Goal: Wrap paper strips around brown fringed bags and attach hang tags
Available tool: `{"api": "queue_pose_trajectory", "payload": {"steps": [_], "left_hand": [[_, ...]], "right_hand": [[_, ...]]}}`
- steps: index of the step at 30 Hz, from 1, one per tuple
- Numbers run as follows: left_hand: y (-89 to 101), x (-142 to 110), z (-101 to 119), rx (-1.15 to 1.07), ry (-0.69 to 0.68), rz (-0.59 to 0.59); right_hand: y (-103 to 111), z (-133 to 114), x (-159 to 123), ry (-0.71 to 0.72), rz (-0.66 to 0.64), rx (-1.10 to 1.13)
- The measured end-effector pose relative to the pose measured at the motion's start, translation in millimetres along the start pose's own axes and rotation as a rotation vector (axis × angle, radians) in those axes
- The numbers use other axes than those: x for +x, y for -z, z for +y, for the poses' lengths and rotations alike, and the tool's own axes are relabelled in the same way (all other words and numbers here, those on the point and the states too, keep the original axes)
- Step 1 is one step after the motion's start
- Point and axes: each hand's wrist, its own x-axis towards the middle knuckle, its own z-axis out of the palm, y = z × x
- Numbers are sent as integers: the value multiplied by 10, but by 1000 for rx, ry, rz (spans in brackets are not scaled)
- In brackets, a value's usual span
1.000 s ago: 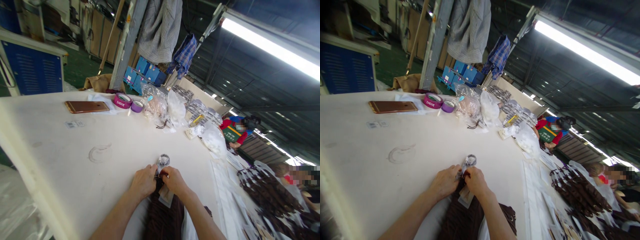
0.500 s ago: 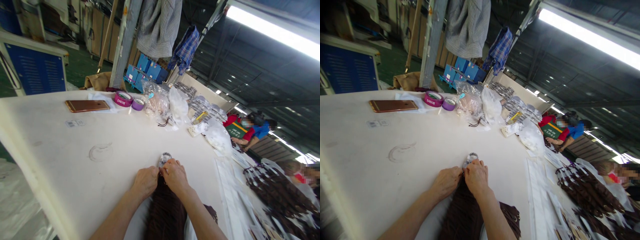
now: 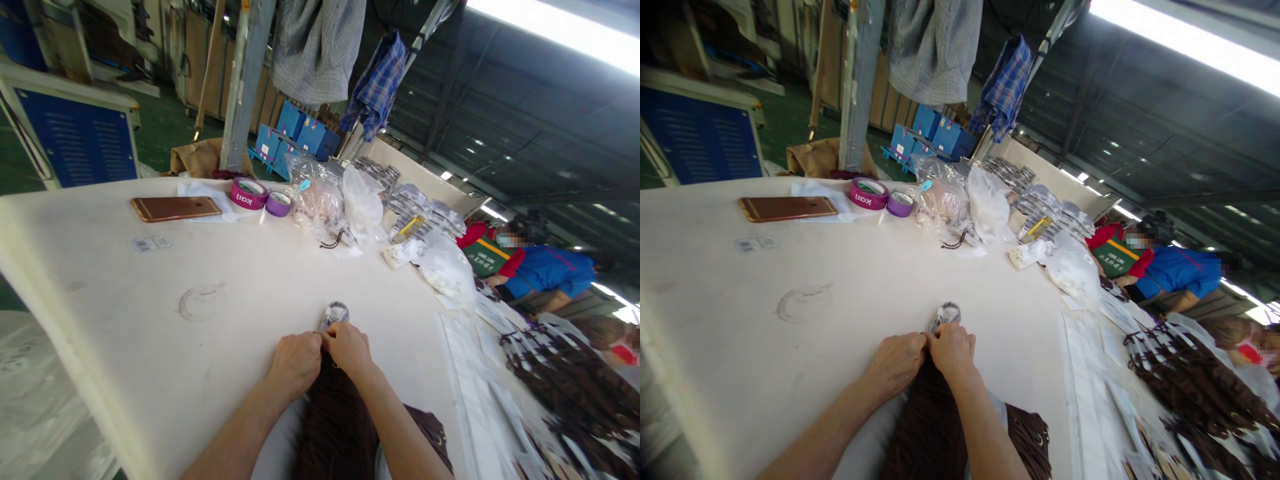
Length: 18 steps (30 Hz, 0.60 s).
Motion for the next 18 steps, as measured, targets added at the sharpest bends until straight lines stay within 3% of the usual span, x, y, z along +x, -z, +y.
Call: {"api": "queue_pose_trajectory", "payload": {"steps": [9, 18], "left_hand": [[-52, -3, 84, 68, 85, 0], [-58, 4, 109, 62, 137, 33]], "right_hand": [[-126, 55, 47, 16, 35, 48], [-114, 53, 26, -38, 49, 79]]}}
